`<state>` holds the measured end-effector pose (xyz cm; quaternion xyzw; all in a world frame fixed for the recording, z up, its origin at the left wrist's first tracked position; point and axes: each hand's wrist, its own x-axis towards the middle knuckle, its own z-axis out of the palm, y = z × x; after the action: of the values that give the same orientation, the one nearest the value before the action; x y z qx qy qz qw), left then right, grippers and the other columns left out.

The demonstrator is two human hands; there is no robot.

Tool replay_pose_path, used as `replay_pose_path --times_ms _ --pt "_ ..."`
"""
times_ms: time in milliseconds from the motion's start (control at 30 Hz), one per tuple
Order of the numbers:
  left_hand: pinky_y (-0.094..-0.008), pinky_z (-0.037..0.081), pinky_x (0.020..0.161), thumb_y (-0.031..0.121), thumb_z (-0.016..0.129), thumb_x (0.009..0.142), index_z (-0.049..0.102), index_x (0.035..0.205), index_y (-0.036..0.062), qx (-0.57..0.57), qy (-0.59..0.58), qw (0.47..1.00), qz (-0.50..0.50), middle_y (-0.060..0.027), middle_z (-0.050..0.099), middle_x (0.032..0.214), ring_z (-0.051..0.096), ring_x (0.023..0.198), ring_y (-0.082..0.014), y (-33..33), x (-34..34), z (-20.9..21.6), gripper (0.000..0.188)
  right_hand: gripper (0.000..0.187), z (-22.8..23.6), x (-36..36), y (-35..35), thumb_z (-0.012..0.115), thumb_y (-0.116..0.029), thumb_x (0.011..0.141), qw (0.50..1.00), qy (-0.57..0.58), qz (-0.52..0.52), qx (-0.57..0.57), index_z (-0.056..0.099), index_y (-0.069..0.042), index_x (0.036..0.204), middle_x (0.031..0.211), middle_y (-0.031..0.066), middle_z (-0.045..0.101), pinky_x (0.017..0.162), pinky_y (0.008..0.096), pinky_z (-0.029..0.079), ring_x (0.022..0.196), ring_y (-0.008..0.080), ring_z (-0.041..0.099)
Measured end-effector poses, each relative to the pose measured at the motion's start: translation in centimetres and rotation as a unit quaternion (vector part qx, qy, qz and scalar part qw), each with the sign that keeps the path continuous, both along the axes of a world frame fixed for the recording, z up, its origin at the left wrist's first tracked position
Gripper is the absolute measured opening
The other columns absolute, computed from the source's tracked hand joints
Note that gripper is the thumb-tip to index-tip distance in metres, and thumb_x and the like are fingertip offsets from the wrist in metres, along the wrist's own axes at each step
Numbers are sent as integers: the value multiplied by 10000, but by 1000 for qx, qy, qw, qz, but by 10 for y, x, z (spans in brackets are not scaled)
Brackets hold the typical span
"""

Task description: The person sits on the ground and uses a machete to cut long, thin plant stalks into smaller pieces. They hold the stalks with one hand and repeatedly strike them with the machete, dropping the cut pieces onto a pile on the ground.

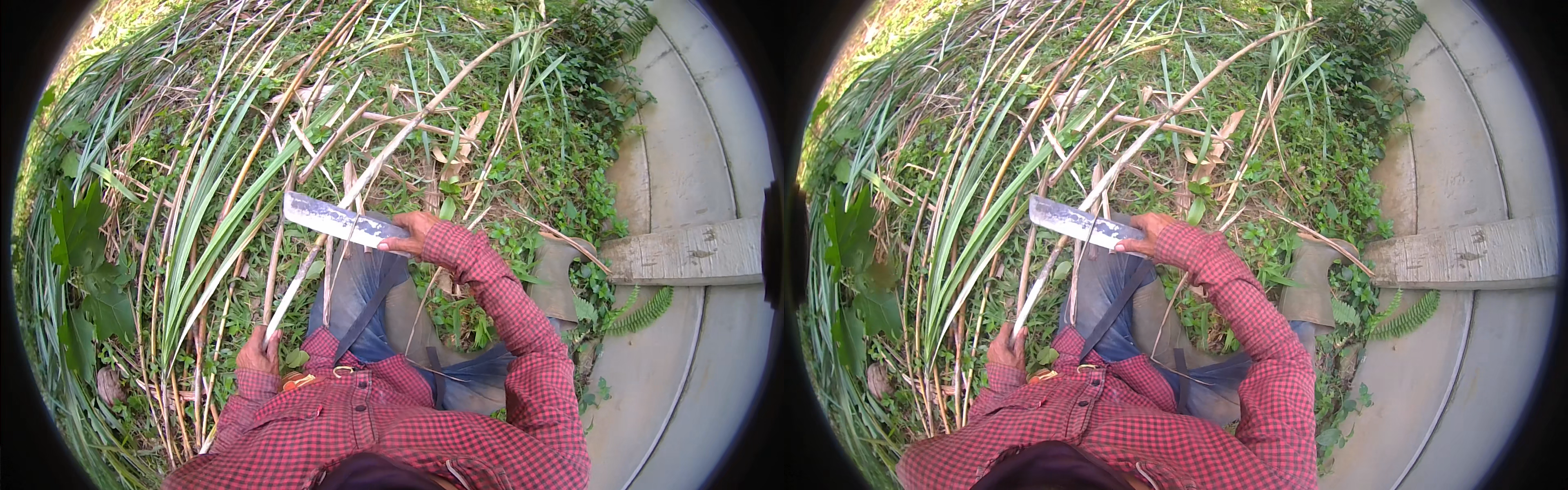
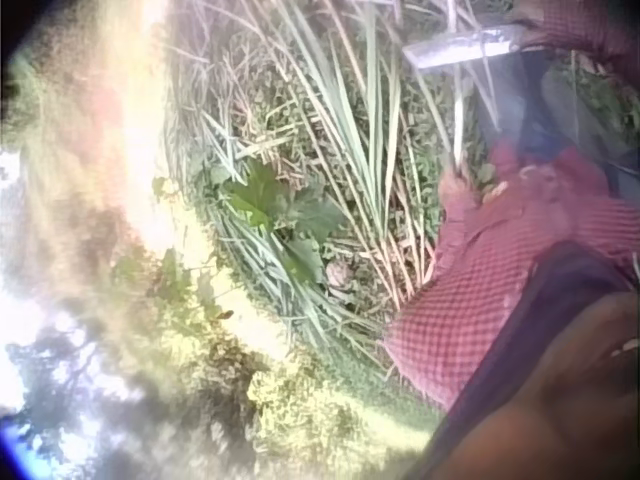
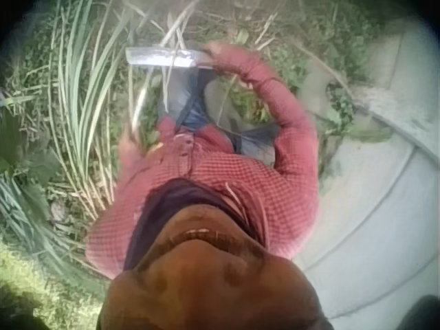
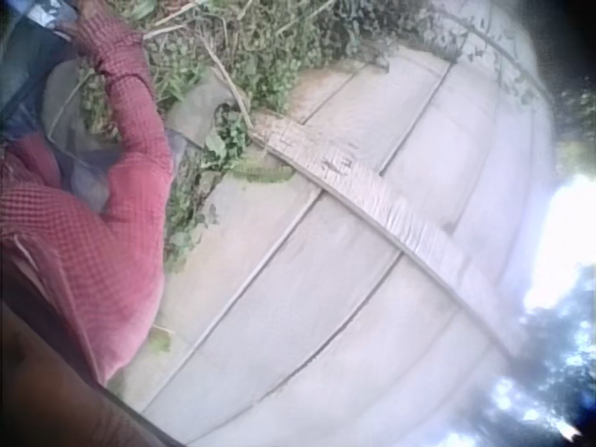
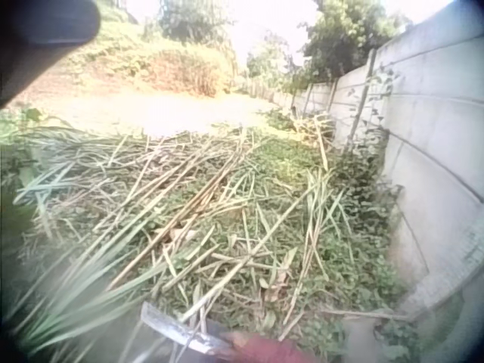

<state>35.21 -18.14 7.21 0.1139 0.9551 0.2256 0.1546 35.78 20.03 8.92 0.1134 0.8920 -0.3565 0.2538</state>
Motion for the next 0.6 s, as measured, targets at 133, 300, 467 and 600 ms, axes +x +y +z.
replay_pose_path --times_ms 133,300,467,600 --pt "-403 432 539 212 620 797 537 883 62 46 48 998 -20 -158 589 732 567 617 -359 0 1 4 192 660 -11 -32 69 635 -497 738 958 40 -281 -38 537 38 1112 851 175 628 529 317 514 652 220 631" --pt "-400 428 527 203 625 791 512 865 73 57 54 997 -15 -155 567 676 570 602 -348 -1 -1 6 188 618 -3 -51 117 640 -505 714 908 141 -389 68 575 -10 1079 849 179 641 696 362 499 720 259 637" --pt "-408 420 508 218 614 802 499 882 83 45 44 998 -22 -154 560 634 568 577 -339 -5 -9 -2 195 656 -16 -14 66 604 -541 730 940 115 -314 70 564 25 1060 933 220 616 781 401 469 879 331 603" --pt "-401 415 504 240 602 814 506 877 78 53 7 998 -14 -152 552 624 554 555 -333 -2 -10 -5 198 683 -5 27 -30 596 -565 732 991 68 -117 16 557 26 1072 915 219 611 746 403 481 840 323 605"
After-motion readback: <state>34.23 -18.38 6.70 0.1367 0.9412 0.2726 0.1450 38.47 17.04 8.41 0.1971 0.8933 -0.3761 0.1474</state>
